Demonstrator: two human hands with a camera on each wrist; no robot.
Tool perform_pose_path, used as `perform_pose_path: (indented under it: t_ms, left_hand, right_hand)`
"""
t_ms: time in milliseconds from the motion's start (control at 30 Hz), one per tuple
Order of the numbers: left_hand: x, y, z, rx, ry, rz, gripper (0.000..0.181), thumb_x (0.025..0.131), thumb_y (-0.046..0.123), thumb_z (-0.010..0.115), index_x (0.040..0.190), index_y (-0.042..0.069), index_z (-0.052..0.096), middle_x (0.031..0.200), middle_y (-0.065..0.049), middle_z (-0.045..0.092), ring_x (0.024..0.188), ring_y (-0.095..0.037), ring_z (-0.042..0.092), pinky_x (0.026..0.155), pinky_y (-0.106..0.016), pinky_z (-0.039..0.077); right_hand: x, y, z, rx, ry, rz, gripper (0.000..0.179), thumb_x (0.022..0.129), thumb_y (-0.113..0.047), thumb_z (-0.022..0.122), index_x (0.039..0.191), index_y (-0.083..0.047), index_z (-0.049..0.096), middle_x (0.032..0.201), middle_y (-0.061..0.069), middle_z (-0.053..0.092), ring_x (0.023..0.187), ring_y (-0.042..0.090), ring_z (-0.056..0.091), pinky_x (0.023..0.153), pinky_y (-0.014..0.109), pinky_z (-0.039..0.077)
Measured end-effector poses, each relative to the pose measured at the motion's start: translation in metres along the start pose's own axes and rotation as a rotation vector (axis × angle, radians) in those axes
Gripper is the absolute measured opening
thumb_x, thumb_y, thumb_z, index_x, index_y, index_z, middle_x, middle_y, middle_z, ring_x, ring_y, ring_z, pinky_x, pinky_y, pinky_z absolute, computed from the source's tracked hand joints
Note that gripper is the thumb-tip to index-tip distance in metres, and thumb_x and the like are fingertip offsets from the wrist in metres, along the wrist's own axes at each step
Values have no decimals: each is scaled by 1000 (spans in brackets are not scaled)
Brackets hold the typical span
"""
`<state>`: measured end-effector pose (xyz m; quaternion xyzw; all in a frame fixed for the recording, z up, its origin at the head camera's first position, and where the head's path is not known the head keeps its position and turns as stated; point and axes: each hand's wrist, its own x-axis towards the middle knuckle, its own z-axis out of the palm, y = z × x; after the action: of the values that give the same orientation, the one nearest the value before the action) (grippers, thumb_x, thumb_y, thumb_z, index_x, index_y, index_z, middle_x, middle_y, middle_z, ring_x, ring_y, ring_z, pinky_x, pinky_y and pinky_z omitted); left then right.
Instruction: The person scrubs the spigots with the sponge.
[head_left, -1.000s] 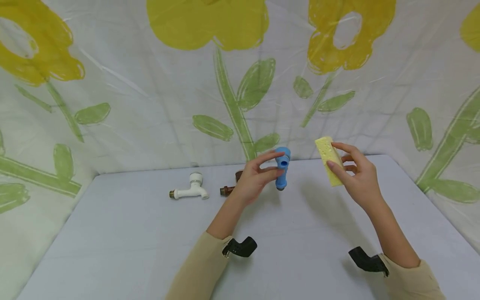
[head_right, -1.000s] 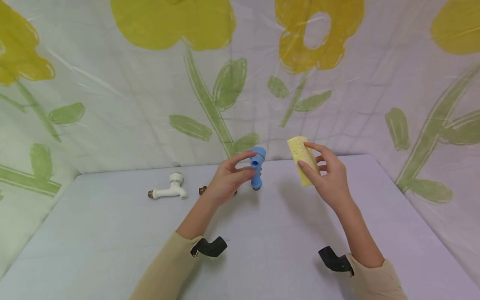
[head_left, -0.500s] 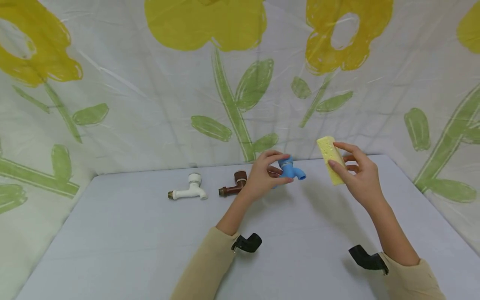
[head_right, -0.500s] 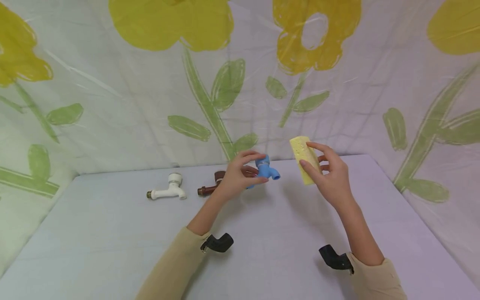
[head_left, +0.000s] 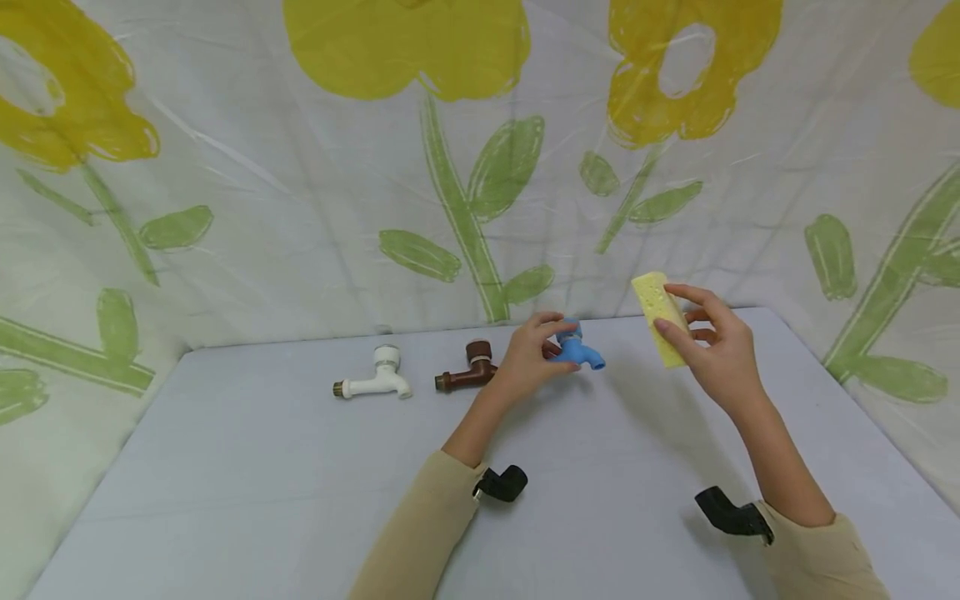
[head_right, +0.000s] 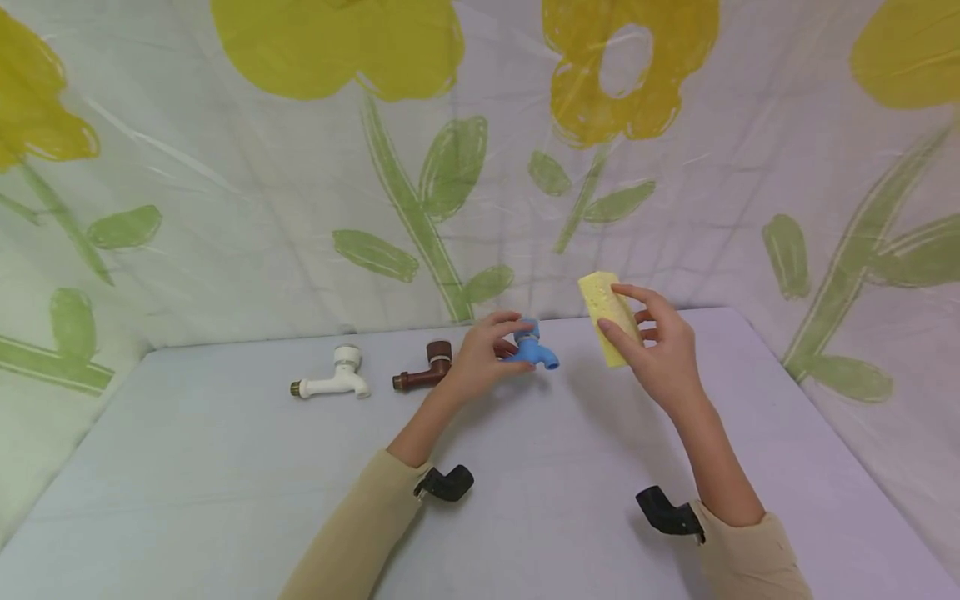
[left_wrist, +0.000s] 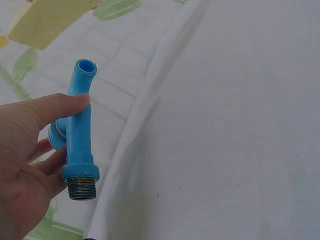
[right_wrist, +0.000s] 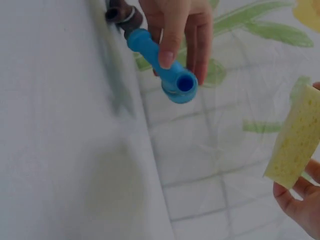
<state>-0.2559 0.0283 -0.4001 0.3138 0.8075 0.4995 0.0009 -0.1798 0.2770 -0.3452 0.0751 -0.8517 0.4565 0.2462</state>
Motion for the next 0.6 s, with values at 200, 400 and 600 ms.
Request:
perform_pose_path:
  t_ms: [200,400,600]
  left_hand:
    - [3,-10,9,33,-50,-36,52,91,5,84,139,-1,67,154,-21,50,98,-33,74,85,-19,58]
    - [2,-16,13,41,-63,-41,53,89,6,86,139,-1,67,152,-22,52,101,-33,74,86,-20,58]
    - [2,-20,18,86,-76,-49,54,89,11,88,138,1,68,152,-20,54,97,-28,72,83,-19,56]
  right_hand:
    - [0,4,1,-7,-10,10,48,99,-12,75,145,-6,62,126,-22,57,99,7,51,78,4,46]
    - [1,7,1,-8,-12,18,48,100,-13,75,145,-7,62,130,-19,58,99,7,52,78,5,46]
    - [1,9,1,-11,-10,37,47,100,-14,75,145,-9,63,135,-8,62,99,6,53,77,5,48]
